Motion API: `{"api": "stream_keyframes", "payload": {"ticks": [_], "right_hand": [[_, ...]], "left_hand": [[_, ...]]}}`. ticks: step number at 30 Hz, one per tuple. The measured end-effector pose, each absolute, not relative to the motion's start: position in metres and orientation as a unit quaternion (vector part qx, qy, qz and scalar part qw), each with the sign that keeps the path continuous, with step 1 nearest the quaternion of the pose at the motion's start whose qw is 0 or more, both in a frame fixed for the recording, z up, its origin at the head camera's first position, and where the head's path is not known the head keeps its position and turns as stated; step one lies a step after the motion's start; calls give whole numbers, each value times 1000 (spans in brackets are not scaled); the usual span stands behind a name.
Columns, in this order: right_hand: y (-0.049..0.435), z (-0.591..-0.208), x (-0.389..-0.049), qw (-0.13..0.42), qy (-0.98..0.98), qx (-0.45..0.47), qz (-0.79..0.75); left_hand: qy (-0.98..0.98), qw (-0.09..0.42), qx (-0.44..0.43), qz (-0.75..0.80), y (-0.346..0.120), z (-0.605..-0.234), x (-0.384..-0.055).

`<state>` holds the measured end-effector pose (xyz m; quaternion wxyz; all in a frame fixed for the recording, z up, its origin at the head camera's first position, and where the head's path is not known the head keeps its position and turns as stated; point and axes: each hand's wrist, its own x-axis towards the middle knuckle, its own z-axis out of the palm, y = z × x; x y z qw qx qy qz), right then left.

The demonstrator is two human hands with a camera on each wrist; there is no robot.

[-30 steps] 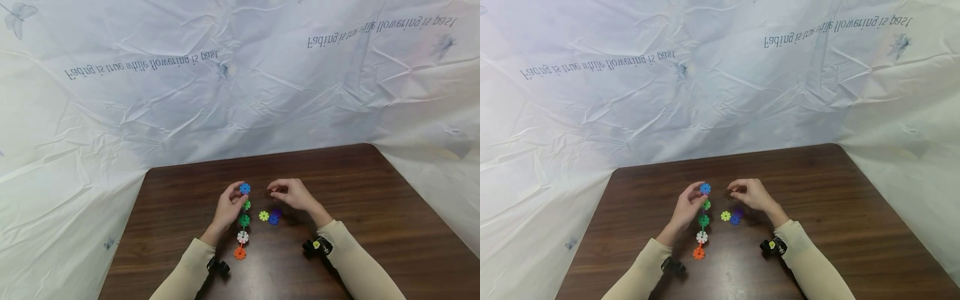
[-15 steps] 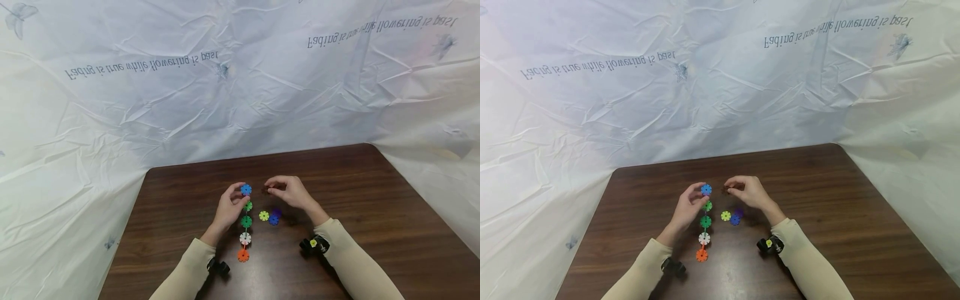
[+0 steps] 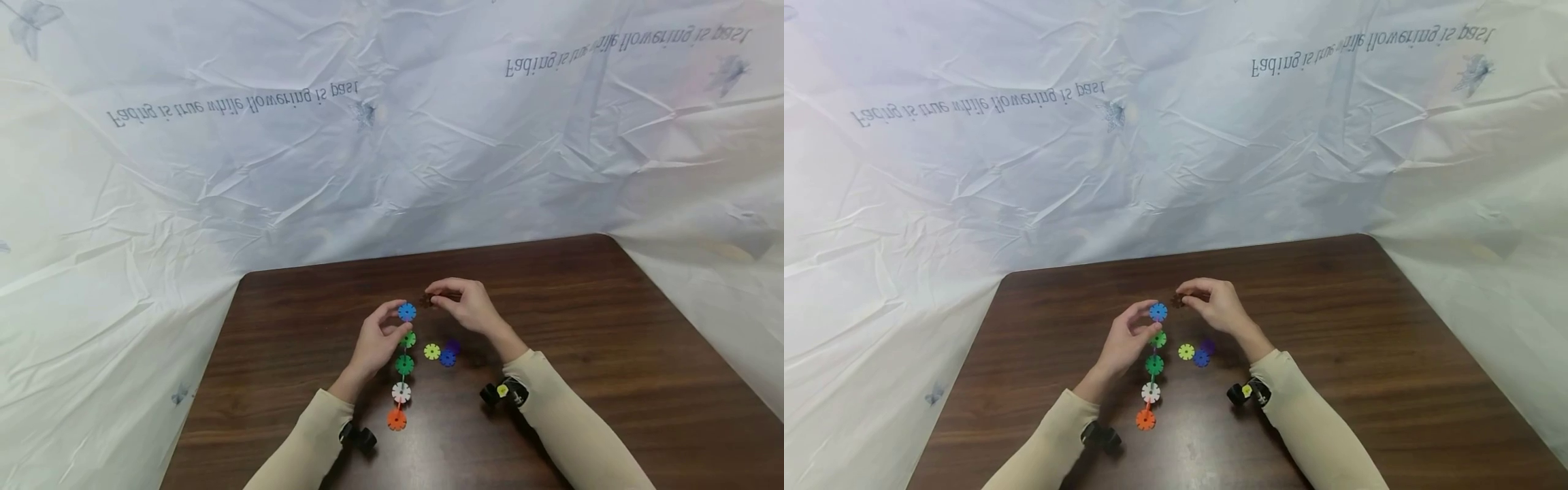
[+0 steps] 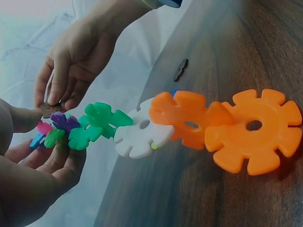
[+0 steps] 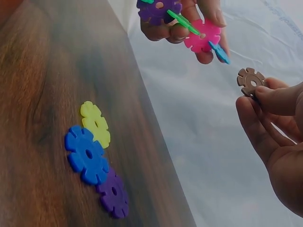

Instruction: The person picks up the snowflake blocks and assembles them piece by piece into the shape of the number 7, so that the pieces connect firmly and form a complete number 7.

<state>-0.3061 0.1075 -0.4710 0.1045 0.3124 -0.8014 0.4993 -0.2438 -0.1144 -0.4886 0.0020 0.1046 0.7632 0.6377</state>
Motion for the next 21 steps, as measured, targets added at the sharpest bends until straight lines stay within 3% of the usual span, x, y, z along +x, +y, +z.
{"api": "stream_keyframes", "payload": {"ticks": [21], "right_hand": [[90, -468, -310, 94, -771, 303, 551]], "left_hand": [[766, 22, 115, 633, -112, -492, -243]]}}
